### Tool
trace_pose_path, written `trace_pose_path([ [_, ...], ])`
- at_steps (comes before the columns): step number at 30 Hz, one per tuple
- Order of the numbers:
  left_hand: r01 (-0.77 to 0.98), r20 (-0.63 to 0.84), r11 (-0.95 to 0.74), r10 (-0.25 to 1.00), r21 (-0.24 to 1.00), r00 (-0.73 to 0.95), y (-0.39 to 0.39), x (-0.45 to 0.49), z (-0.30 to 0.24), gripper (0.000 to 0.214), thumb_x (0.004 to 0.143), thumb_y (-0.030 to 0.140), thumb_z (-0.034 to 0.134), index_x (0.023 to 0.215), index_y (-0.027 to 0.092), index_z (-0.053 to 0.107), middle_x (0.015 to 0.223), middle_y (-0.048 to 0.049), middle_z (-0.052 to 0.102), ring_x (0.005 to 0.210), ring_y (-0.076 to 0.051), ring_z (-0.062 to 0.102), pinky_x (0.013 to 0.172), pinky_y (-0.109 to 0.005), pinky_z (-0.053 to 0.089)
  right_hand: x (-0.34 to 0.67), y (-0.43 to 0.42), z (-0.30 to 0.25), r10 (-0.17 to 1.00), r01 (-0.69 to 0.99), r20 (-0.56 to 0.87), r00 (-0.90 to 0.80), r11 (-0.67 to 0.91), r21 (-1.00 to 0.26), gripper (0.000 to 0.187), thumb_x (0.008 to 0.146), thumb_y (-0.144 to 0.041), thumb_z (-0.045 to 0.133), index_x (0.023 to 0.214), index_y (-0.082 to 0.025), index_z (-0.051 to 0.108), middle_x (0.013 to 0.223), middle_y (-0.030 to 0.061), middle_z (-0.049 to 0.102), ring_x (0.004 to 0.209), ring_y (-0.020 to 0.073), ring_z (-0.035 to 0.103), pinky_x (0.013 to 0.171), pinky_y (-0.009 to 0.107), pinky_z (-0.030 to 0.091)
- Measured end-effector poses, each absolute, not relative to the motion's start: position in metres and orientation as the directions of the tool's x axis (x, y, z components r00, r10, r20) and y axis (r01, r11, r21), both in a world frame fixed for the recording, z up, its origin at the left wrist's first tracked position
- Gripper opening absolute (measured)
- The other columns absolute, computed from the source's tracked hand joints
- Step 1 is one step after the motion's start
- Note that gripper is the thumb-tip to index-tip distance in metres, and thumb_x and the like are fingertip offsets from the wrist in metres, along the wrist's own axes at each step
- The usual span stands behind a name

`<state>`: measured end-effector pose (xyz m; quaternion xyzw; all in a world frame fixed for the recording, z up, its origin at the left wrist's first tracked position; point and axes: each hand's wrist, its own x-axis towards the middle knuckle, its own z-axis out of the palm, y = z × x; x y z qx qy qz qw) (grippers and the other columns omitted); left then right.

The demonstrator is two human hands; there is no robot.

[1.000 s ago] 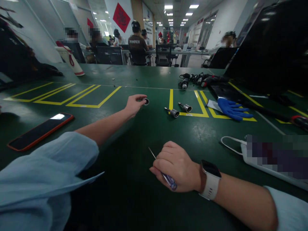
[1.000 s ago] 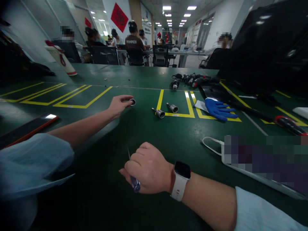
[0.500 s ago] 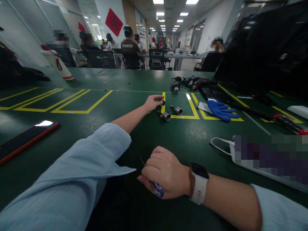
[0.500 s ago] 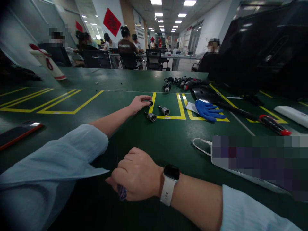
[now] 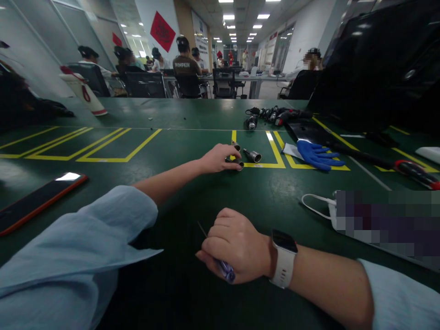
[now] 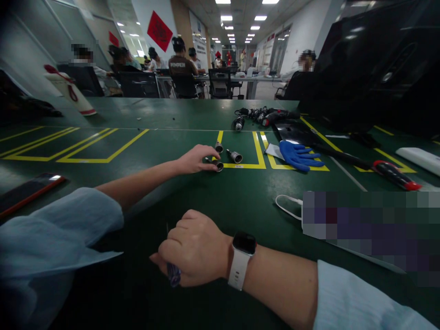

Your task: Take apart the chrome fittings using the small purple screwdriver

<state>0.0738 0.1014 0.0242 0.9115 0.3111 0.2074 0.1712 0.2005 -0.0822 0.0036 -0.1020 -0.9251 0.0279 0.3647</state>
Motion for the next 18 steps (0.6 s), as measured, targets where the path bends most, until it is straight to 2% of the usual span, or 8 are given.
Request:
trace_pose_path([
  [3,0.517,0.191,-0.818,0.566,0.251,0.802,0.087,0.072,0.023,0.039,0.075,0.031,0.067,0.111,0.016,0.061,0.113,-0.0111,0.059,0.105,-0.028,0.054,0.091,-0.04,0.037,0.201,-0.083,0.004,0.2,0.162,0.678,-0.708,0.98,-0.12,0.029,0.089,-0.023,0.047,0.066,-0.013,0.061,0.054,-0.0007,0.057,0.05,0.0112,0.045,0.057,0.029,0.032],
  [6,0.56,0.155,-0.822,0.57,0.105,0.807,0.081,0.073,0.02,0.035,0.082,0.021,0.057,0.116,0.012,0.056,0.121,-0.0156,0.052,0.106,-0.028,0.053,0.089,-0.04,0.039,0.201,-0.084,0.004,0.189,0.157,0.678,-0.71,0.982,-0.108,0.029,0.089,-0.023,0.047,0.066,-0.013,0.061,0.054,-0.0006,0.057,0.05,0.0113,0.046,0.056,0.029,0.033],
  [9,0.568,0.155,-0.813,0.582,0.129,0.798,0.072,0.069,0.017,0.032,0.083,0.019,0.055,0.114,0.011,0.053,0.118,-0.0148,0.053,0.104,-0.024,0.054,0.089,-0.036,0.041,0.202,-0.085,0.004,0.178,0.157,0.702,-0.69,0.983,-0.095,0.03,0.088,-0.022,0.047,0.064,-0.013,0.061,0.052,-0.0006,0.056,0.049,0.0114,0.045,0.056,0.029,0.033],
  [14,0.536,0.097,-0.827,0.555,0.17,0.826,0.035,0.042,0.023,0.027,0.086,0.017,0.051,0.114,0.016,0.052,0.11,-0.0086,0.06,0.101,-0.02,0.056,0.089,-0.033,0.041,0.203,-0.087,0.007,0.141,0.114,0.756,-0.639,0.99,-0.088,0.026,0.085,-0.02,0.05,0.062,-0.013,0.06,0.05,-0.0007,0.056,0.047,0.011,0.045,0.053,0.029,0.033],
  [18,0.551,-0.018,-0.828,0.552,0.107,0.834,0.001,0.012,0.04,0.029,0.085,0.014,0.052,0.114,0.017,0.054,0.113,-0.0089,0.06,0.1,-0.021,0.056,0.086,-0.033,0.041,0.206,-0.089,0.009,0.194,0.097,0.794,-0.577,0.981,-0.169,0.022,0.084,-0.019,0.049,0.065,-0.013,0.059,0.054,0.0012,0.059,0.05,0.0116,0.048,0.055,0.029,0.036],
])
